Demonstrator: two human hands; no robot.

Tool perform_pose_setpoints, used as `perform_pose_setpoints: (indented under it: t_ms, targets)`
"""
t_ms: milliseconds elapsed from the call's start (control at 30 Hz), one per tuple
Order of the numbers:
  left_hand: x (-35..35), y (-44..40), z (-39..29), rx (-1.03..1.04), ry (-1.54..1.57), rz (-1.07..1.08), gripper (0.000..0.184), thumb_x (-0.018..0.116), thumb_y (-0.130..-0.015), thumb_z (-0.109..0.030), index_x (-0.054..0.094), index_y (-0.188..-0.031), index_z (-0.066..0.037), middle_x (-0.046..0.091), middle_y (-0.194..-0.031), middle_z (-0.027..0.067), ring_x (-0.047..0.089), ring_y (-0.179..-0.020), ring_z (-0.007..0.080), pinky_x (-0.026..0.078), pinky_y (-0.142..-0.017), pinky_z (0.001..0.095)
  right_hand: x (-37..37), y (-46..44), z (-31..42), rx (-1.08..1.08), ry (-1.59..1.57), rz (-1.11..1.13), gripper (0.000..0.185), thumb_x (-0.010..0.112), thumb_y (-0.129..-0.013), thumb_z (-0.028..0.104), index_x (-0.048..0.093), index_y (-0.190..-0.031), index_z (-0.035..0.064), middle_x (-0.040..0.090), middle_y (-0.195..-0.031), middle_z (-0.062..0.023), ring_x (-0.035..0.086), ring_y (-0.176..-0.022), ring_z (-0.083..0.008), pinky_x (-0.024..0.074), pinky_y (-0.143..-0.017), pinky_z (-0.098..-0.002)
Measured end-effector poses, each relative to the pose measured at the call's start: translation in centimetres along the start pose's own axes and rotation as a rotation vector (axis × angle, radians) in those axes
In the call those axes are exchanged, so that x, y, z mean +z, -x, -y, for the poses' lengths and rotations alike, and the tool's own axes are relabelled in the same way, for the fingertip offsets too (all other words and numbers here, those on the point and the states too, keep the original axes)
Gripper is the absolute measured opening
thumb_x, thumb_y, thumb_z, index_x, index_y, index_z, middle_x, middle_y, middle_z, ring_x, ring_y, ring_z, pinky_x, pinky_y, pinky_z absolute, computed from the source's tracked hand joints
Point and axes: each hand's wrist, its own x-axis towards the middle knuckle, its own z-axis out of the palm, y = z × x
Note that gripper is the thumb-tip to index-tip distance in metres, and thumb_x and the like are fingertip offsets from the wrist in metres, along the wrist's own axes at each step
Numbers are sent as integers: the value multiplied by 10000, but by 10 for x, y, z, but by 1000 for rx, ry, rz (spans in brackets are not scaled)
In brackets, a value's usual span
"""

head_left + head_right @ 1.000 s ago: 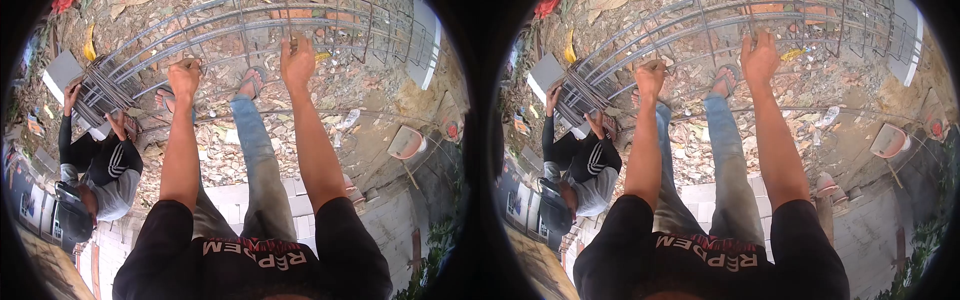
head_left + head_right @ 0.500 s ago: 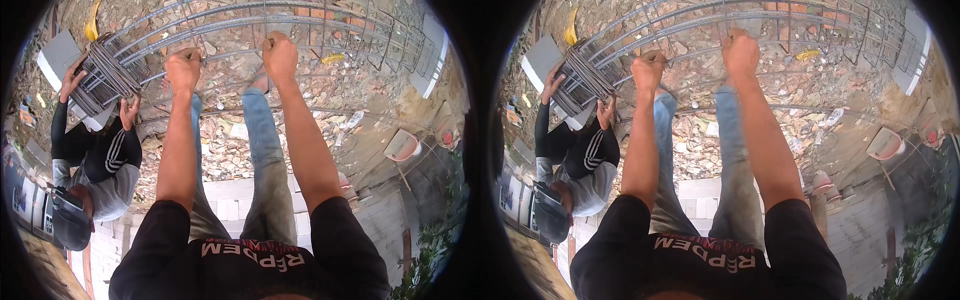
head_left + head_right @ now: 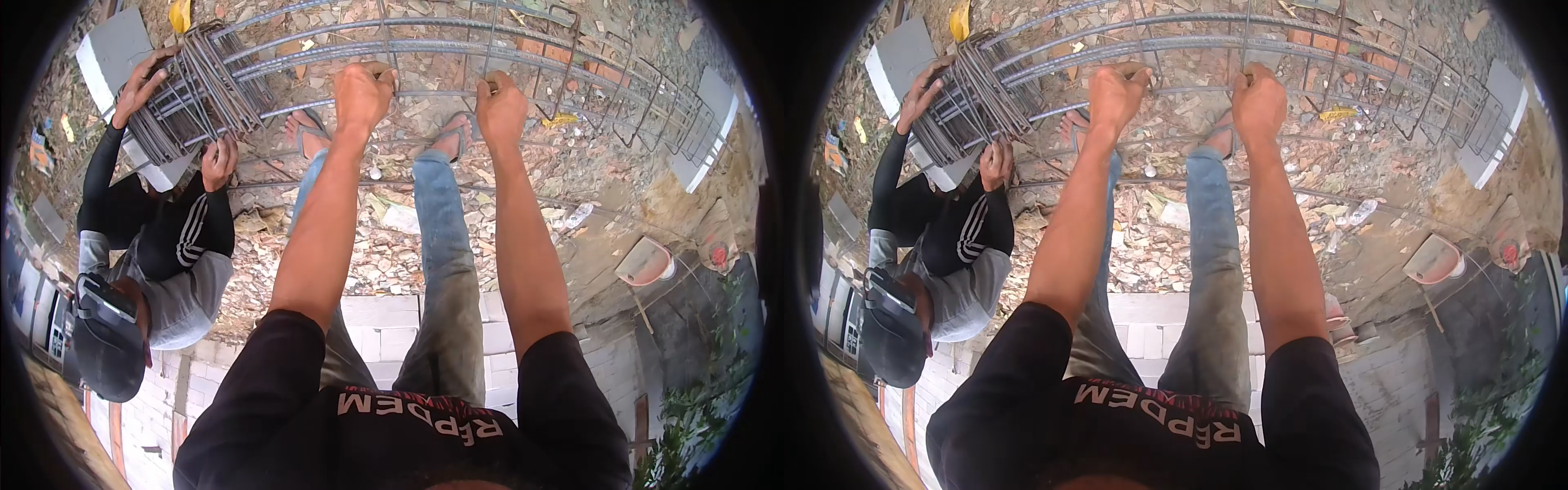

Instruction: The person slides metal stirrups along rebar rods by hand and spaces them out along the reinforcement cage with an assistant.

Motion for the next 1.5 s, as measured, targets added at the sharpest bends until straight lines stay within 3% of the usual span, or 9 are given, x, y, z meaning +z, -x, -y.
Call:
perform_pose_setpoints:
  t_ms: [133, 267, 333, 433, 567, 833, 1067, 1267, 1500]
  targets:
    - [-5, -1, 0, 98, -15, 0, 184, 793, -906, -212, 841, -963, -43, 768, -881, 239, 745, -799, 405, 579, -822, 457, -7, 0, 3, 32, 36, 14, 156, 741, -913, 151, 716, -980, 13, 739, -1005, -233, 718, -941, -443, 548, -817, -534]
    - [-10, 3, 8, 6, 5, 12, 241, 813, -899, -255, 818, -1015, -44, 777, -946, 224, 754, -901, 393, 581, -843, 467, 1, 1, 1, -20, 0, 21, 193, 733, -918, 153, 722, -1058, 21, 740, -976, -223, 715, -918, -437, 547, -792, -512]
    - [-18, 8, 13, 21, -82, -92, 235, 810, -911, -247, 807, -1034, -47, 790, -915, 197, 765, -821, 375, 576, -754, 443, 6, 1, 0, -158, 90, -128, 213, 724, -958, 177, 720, -1089, 9, 760, -928, -199, 735, -805, -355, 561, -729, -450]
    - [-61, 17, 28, -95, 108, -298, 266, 818, -905, -246, 783, -1067, -38, 790, -943, 199, 763, -849, 382, 576, -771, 455, -1, 18, 43, -78, 35, -261, 290, 726, -957, 234, 709, -1157, 25, 736, -923, -177, 713, -883, -373, 552, -772, -467]
    - [-113, 21, 100, -157, -124, -669, 248, 825, -891, -228, 737, -1024, -39, 755, -947, 185, 724, -878, 400, 553, -776, 490, 27, 36, 72, -132, -45, -50, 334, 728, -976, 314, 715, -1141, 24, 744, -933, -174, 719, -887, -361, 554, -775, -470]
    - [-133, 14, 125, -223, -263, -591, 195, 806, -875, -172, 673, -957, -57, 725, -961, 173, 706, -919, 425, 552, -799, 526, 95, 38, 113, -160, 121, 92, 325, 738, -958, 331, 715, -1043, 18, 754, -937, -214, 715, -848, -453, 544, -773, -555]
    - [-118, 14, 127, -140, -229, -752, 244, 789, -854, -173, 685, -1041, -56, 682, -1085, 180, 686, -956, 436, 542, -799, 529, 87, 38, 121, -142, -53, 88, 249, 736, -949, 249, 716, -976, 2, 753, -897, -233, 720, -848, -459, 541, -767, -544]
    - [-118, 1, 128, -218, -265, -774, 232, 797, -825, -156, 683, -997, -51, 688, -1040, 172, 687, -939, 422, 539, -792, 531, 79, 35, 108, -174, -61, 86, 183, 738, -941, 180, 732, -950, -3, 758, -908, -231, 725, -831, -446, 548, -759, -519]
    - [-88, 17, 91, 73, -193, -623, 148, 766, -789, -70, 668, -895, -41, 685, -937, 157, 685, -866, 413, 541, -771, 518, 66, 28, 97, -177, -147, 47, 172, 729, -934, 164, 743, -941, -7, 753, -898, -227, 719, -798, -433, 546, -750, -494]
